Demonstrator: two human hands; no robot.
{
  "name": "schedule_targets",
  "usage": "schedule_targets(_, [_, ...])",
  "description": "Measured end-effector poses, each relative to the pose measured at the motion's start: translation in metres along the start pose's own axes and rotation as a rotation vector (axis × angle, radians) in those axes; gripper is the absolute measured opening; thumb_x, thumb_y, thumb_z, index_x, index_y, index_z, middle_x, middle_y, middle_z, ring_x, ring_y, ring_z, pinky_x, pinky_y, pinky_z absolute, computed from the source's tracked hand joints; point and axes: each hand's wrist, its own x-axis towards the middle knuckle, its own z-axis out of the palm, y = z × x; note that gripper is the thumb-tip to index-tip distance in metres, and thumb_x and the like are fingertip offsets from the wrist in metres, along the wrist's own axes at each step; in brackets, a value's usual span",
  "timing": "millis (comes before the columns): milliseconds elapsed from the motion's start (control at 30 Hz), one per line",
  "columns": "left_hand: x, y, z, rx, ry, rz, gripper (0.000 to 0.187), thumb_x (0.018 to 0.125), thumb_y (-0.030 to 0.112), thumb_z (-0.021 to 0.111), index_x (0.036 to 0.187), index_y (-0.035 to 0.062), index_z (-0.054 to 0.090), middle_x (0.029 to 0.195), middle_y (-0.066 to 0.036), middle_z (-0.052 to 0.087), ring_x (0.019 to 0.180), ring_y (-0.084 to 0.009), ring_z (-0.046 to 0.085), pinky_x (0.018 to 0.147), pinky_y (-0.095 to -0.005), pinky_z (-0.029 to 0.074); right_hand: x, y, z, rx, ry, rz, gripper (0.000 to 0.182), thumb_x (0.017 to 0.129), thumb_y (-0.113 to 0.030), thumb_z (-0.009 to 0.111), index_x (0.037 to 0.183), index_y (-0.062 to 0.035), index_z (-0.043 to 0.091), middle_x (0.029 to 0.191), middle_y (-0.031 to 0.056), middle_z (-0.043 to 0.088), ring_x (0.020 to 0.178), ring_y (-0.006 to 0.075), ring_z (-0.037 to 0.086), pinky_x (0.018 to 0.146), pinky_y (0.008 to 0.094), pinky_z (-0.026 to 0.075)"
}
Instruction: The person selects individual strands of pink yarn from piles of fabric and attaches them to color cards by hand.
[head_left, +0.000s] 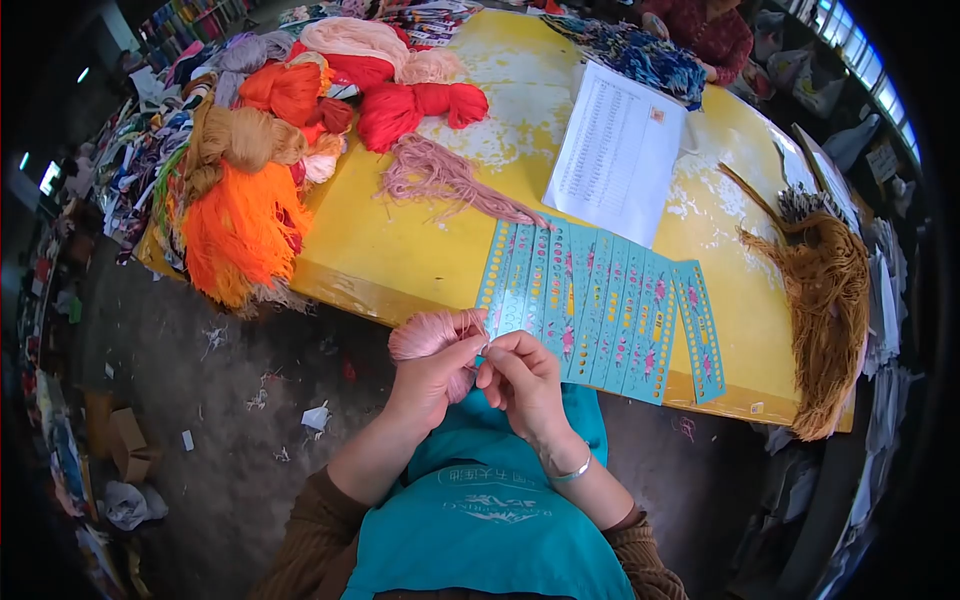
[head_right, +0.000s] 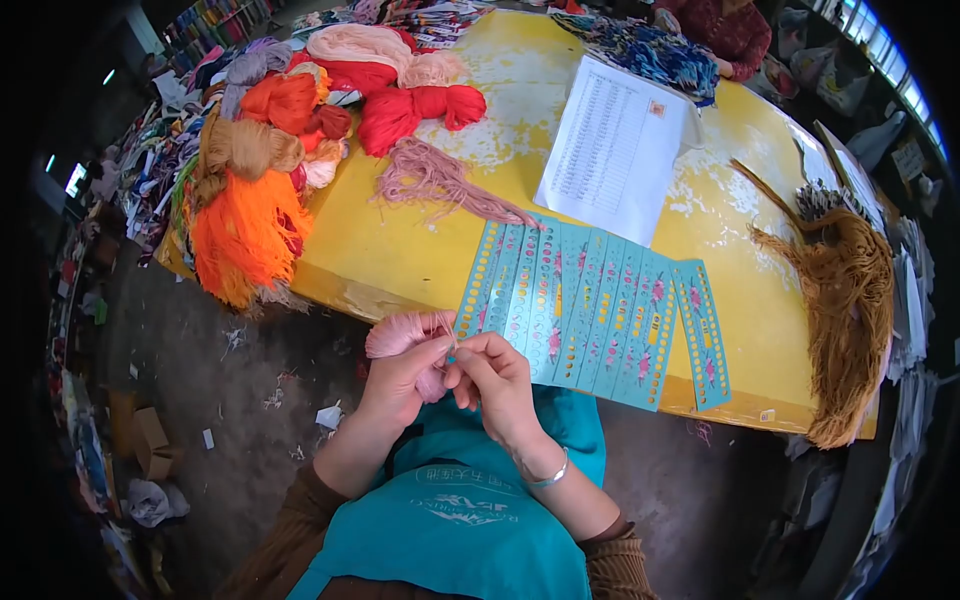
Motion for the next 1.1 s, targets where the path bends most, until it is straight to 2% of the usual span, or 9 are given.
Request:
schedule_targets(400, [-0.001, -0.005, 0.003, 0.097, 0.036, 0.050, 0.034, 0.087, 0.005, 0.064, 0.119, -0.0040, 0.055, 0.091, 0.000, 0.058, 0.085, -0.0065, 0.054, 0.079, -0.0216, 0.044, 0.002, -0.002, -0.005, 0.146, 0.006, 0.113, 0.007, 0.093, -0.010, 0.049, 0.090, -0.0065, 0.055, 0.067, 0.0099, 0.063, 0.043, 0.0118, 0.050, 0.037, 0.0208, 0.032])
schedule_targets(600, [0.000, -0.004, 0.002, 0.108, 0.023, 0.021, 0.036, 0.088, 0.006, 0.063, 0.121, -0.0043, 0.054, 0.091, 0.001, 0.057, 0.086, -0.0059, 0.054, 0.082, -0.0219, 0.043, 0.003, -0.002, -0.006, 0.182, 0.017, 0.140, 0.007, 0.093, -0.009, 0.049, 0.089, -0.0058, 0.055, 0.063, 0.0066, 0.058, 0.042, 0.0108, 0.047, 0.037, 0.0206, 0.030])
schedule_targets(667, [0.001, -0.005, 0.001, 0.109, 0.016, 0.018, 0.035, 0.088, 0.006, 0.063, 0.120, -0.0041, 0.054, 0.091, 0.001, 0.057, 0.086, -0.0060, 0.054, 0.083, -0.0222, 0.042, 0.004, -0.003, -0.010, 0.153, -0.044, 0.141, 0.006, 0.093, -0.009, 0.054, 0.090, -0.0045, 0.059, 0.063, 0.0029, 0.057, 0.044, 0.0075, 0.046, 0.037, 0.0193, 0.030])
schedule_targets(867, [0.002, -0.002, -0.001, 0.149, -0.012, 0.032, 0.037, 0.088, 0.006, 0.062, 0.122, -0.0049, 0.054, 0.094, -0.001, 0.059, 0.090, -0.0069, 0.054, 0.086, -0.0238, 0.043, 0.007, -0.010, -0.013, 0.048, -0.075, 0.177, 0.006, 0.092, -0.009, 0.061, 0.090, -0.0032, 0.061, 0.062, 0.0007, 0.054, 0.043, 0.0058, 0.044, 0.036, 0.0185, 0.028])
schedule_targets(1100, [0.001, -0.002, 0.001, 0.110, 0.013, 0.022, 0.038, 0.088, 0.005, 0.062, 0.123, -0.0058, 0.054, 0.093, -0.001, 0.059, 0.088, -0.0072, 0.055, 0.085, -0.0234, 0.044, 0.008, -0.007, -0.015, 0.086, -0.088, 0.171, 0.007, 0.092, -0.010, 0.060, 0.091, -0.0043, 0.062, 0.062, 0.0005, 0.055, 0.042, 0.0065, 0.045, 0.036, 0.0186, 0.028])
